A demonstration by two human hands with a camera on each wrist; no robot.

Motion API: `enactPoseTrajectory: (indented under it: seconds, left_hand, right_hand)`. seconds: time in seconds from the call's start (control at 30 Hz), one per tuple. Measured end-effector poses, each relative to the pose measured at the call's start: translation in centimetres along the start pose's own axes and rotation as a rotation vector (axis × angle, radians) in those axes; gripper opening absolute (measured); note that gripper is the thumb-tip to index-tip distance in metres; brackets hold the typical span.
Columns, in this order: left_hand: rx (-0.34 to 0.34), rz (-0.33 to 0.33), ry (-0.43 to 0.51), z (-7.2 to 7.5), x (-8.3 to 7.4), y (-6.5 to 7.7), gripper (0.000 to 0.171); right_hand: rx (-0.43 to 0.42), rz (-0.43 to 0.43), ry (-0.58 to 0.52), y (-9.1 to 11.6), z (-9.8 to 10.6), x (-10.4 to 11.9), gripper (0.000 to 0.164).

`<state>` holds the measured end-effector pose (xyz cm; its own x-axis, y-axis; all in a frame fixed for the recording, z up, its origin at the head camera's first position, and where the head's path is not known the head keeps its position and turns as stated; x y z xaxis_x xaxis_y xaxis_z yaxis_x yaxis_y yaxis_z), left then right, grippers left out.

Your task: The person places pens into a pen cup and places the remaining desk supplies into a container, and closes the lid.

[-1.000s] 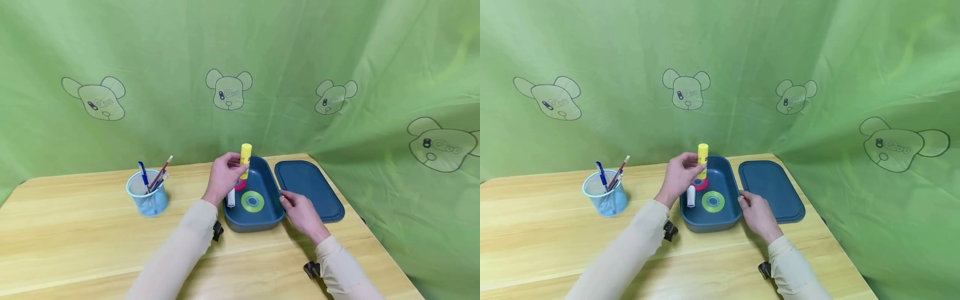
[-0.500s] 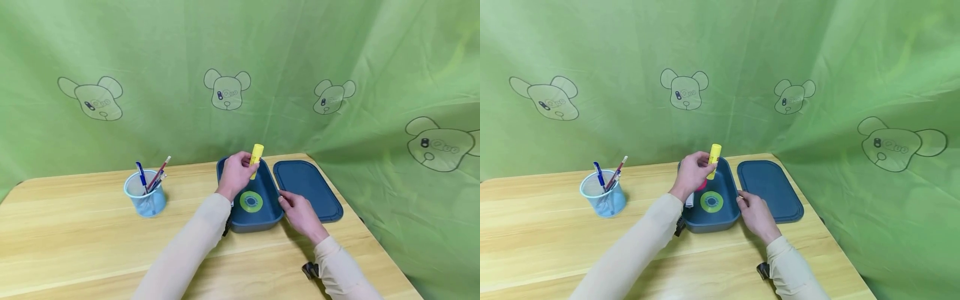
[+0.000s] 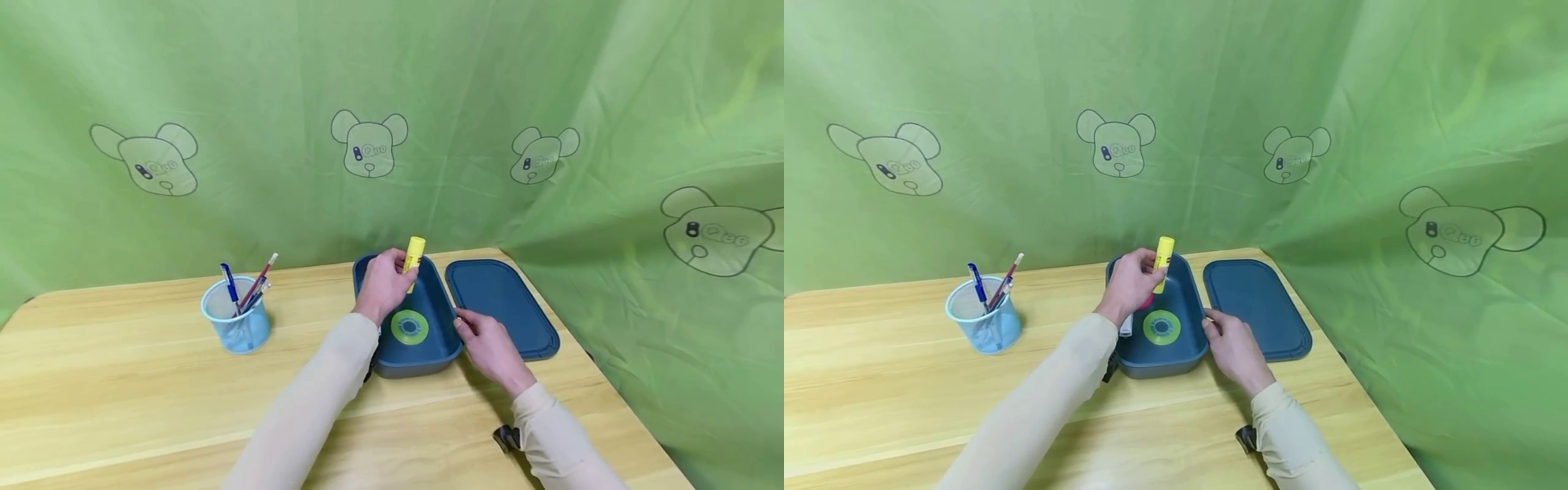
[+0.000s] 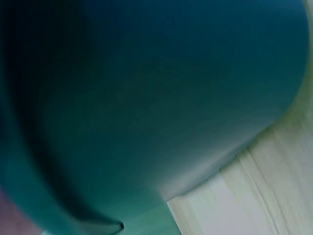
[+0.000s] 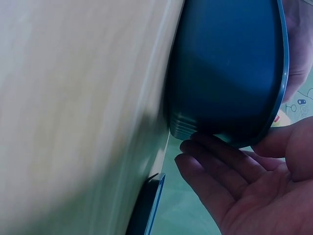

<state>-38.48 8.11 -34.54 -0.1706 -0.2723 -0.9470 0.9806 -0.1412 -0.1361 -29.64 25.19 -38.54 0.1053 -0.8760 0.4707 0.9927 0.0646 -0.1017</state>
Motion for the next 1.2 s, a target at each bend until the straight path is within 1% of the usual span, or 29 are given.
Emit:
enactPoseTrajectory:
  seconds: [0.17, 0.27, 0.43, 0.53, 0.7, 0.83, 0.9, 1.0, 1.13, 1.2]
  left_hand:
    - [0.018, 0.020, 0.003, -0.4, 0.3, 0.0, 0.047]
    - [0.024, 0.029, 0.042, -0.3, 0.7, 0.2, 0.054]
    - [0.028, -0.003, 0.133, 0.4, 0.9, 0.8, 0.052]
    - [0.029, -0.015, 0.155, 0.8, 1.2, 0.9, 0.051]
    - [0.031, -0.024, 0.159, 0.9, 1.6, 1.4, 0.049]
    - [0.023, -0.047, 0.198, 0.9, 1.5, 1.9, 0.047]
    - [-0.004, -0.051, 0.229, 1.2, 1.4, 2.3, 0.044]
    - [-0.090, -0.054, 0.253, 2.1, 1.5, 3.1, 0.037]
    - [-0.221, -0.076, 0.252, 4.3, 1.6, 4.2, 0.034]
    - [-0.251, -0.076, 0.227, 5.4, 1.8, 4.5, 0.036]
  right_hand:
    - [0.004, -0.004, 0.000, 0.0, 0.0, 0.0, 0.041]
    - [0.005, -0.007, -0.005, 0.0, 0.0, -0.1, 0.041]
    - [-0.002, -0.005, -0.001, 0.2, 0.1, -0.2, 0.041]
    - [0.004, -0.013, -0.003, 0.2, 0.0, -0.3, 0.041]
    - [0.002, -0.012, -0.005, 0.1, 0.1, -0.2, 0.040]
    - [0.000, -0.005, 0.000, 0.1, 0.2, -0.1, 0.040]
    - [-0.003, -0.006, 0.002, 0.1, 0.2, -0.2, 0.040]
    - [-0.002, -0.009, -0.006, 0.0, 0.1, -0.3, 0.040]
    - [0.001, -0.010, -0.015, 0.0, 0.0, -0.4, 0.041]
    - [0.004, -0.009, -0.015, 0.0, 0.0, -0.4, 0.041]
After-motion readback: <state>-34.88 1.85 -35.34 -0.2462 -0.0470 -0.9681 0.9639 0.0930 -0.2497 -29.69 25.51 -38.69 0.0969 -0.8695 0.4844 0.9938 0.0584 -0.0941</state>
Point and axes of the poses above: each hand's wrist, its own y-axis away from the middle knuckle, its own z-axis out of the back of the hand, x = y × z, the point moved 10 cm from there along -y, towards the middle knuckle, and after that the axes turned 13 degrees about y, right-handed, at the moved point
